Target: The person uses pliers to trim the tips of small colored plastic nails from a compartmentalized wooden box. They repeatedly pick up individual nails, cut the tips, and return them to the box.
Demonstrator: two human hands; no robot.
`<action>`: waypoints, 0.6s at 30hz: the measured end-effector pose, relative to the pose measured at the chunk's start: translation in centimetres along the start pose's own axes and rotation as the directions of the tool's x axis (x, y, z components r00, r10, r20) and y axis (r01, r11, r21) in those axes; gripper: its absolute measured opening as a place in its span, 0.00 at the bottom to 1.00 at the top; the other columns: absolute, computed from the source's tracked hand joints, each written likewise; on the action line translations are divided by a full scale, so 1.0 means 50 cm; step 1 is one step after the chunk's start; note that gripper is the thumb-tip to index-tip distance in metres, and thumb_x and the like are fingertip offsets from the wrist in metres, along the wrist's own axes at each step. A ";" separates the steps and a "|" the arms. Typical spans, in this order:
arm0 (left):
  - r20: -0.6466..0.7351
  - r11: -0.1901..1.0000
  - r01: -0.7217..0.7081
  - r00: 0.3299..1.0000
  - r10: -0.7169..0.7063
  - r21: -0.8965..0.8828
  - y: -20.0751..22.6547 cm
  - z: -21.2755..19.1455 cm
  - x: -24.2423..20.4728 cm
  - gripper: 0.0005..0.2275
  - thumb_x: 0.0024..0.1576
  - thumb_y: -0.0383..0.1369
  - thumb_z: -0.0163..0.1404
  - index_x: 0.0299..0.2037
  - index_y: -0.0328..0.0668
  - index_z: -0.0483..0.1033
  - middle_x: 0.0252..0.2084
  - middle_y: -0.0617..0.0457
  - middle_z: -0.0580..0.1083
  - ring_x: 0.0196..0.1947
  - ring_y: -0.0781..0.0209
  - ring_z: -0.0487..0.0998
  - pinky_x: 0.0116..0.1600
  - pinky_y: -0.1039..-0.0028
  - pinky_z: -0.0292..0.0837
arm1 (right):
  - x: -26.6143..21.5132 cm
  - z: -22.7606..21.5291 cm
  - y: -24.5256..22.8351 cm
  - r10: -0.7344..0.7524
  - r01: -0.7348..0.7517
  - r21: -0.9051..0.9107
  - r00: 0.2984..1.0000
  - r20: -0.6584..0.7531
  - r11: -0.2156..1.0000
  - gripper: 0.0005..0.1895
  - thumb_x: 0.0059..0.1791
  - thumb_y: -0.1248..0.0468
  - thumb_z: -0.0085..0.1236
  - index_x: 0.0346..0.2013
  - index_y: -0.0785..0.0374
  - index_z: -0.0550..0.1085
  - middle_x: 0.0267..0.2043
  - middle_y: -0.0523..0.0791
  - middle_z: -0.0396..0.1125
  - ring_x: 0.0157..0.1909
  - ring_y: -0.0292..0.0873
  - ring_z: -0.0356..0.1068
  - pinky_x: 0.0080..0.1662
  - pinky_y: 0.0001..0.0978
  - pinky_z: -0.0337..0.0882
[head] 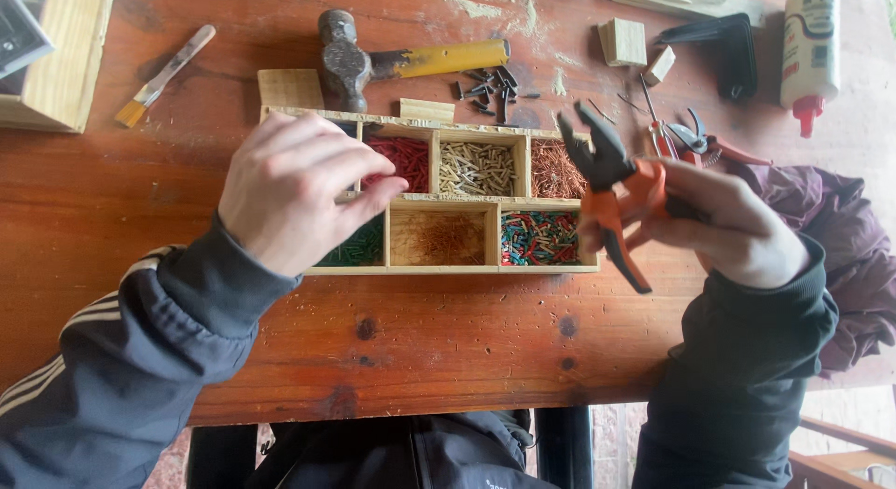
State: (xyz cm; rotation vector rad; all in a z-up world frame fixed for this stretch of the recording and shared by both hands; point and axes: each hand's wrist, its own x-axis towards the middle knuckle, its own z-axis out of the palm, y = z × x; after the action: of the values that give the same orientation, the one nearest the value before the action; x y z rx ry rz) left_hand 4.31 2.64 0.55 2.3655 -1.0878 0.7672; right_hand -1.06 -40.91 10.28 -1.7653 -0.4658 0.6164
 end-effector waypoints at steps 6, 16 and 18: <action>0.117 0.989 -0.148 0.982 0.150 -0.031 0.097 0.033 0.034 0.07 0.72 0.41 0.65 0.45 0.52 0.89 0.43 0.54 0.87 0.43 0.60 0.85 0.52 0.62 0.80 | 0.019 -0.004 0.019 0.016 -0.008 0.031 0.969 -0.246 0.999 0.26 0.59 0.61 0.50 0.67 0.78 0.68 0.54 0.61 0.78 0.54 0.65 0.87 0.44 0.52 0.90; 0.359 0.970 -0.243 0.904 0.233 -0.020 0.206 0.148 0.129 0.08 0.65 0.28 0.61 0.33 0.54 0.84 0.39 0.56 0.84 0.38 0.55 0.84 0.42 0.61 0.80 | 0.037 0.001 -0.001 0.029 -0.015 0.042 0.933 -0.358 0.999 0.28 0.59 0.65 0.49 0.73 0.76 0.67 0.56 0.66 0.78 0.56 0.64 0.85 0.49 0.52 0.89; 0.424 0.974 -0.225 0.882 0.208 -0.010 0.209 0.167 0.146 0.09 0.65 0.31 0.64 0.31 0.52 0.84 0.37 0.56 0.83 0.37 0.58 0.83 0.40 0.62 0.81 | 0.036 -0.003 0.011 0.002 0.018 0.057 0.939 -0.345 0.998 0.28 0.59 0.64 0.50 0.72 0.77 0.67 0.58 0.61 0.76 0.55 0.62 0.84 0.47 0.53 0.90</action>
State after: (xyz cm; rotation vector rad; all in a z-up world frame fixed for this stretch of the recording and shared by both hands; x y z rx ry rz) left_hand 2.59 -12.48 0.39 2.5407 -1.5472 0.3457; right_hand 0.45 -40.08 9.48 -1.7673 -0.2085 0.2999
